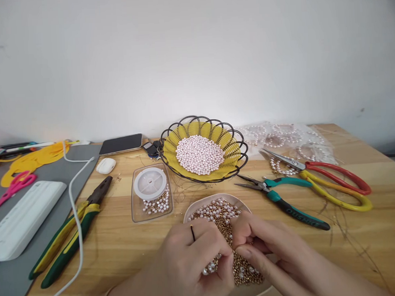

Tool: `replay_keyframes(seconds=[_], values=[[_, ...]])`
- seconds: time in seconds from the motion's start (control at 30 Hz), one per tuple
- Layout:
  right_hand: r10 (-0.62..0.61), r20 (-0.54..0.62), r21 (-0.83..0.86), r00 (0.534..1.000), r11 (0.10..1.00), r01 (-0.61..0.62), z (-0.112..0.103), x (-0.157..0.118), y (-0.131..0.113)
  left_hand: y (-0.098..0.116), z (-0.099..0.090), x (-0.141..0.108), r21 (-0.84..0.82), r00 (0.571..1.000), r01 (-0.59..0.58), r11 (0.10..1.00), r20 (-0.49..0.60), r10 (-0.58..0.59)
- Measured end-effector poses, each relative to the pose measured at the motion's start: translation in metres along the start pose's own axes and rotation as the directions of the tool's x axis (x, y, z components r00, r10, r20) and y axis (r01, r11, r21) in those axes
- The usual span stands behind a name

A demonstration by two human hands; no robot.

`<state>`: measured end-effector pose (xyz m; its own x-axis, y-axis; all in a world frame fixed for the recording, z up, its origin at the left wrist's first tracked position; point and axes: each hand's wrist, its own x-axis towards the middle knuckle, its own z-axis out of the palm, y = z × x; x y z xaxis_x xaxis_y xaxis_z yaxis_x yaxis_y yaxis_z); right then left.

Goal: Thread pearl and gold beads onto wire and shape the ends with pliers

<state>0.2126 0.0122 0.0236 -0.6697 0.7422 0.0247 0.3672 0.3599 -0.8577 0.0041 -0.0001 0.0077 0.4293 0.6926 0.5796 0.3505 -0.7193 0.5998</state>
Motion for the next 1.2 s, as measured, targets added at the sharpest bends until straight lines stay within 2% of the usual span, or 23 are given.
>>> replay_keyframes(seconds=[0.2, 0.37, 0.6, 0.73, 1.07, 1.2], values=[[-0.039, -0.039, -0.075, 0.999, 0.997, 0.036, 0.0026, -0.0001, -0.0002, -0.0005, 0.0009, 0.0008, 0.027, 1.0, -0.011, 1.0, -0.01, 0.011], [-0.059, -0.065, -0.062, 0.996, 0.997, 0.055, 0.0031, 0.0021, -0.0007, 0.0, 0.0007, 0.0025, 0.012, 1.0, -0.005, 1.0, -0.008, 0.005], [0.034, 0.04, 0.067, 0.999, 0.997, -0.036, -0.0012, 0.0036, -0.0004, -0.0014, 0.0003, 0.0032, -0.035, 1.0, 0.006, 0.999, -0.014, -0.007], [0.036, 0.037, 0.08, 0.999, 0.996, -0.038, -0.0027, 0.0053, -0.0036, -0.0012, 0.0005, 0.0033, -0.033, 1.0, 0.008, 0.999, -0.007, -0.008], [-0.102, -0.025, -0.033, 0.994, 0.994, 0.101, -0.0048, 0.0049, -0.0004, -0.0001, -0.0012, 0.0048, -0.044, 1.0, 0.011, 0.999, -0.001, -0.011], [-0.122, -0.043, -0.051, 0.992, 0.991, 0.12, -0.005, 0.0051, -0.0001, 0.0011, -0.0011, 0.0054, -0.041, 1.0, 0.015, 0.999, -0.007, -0.015]])
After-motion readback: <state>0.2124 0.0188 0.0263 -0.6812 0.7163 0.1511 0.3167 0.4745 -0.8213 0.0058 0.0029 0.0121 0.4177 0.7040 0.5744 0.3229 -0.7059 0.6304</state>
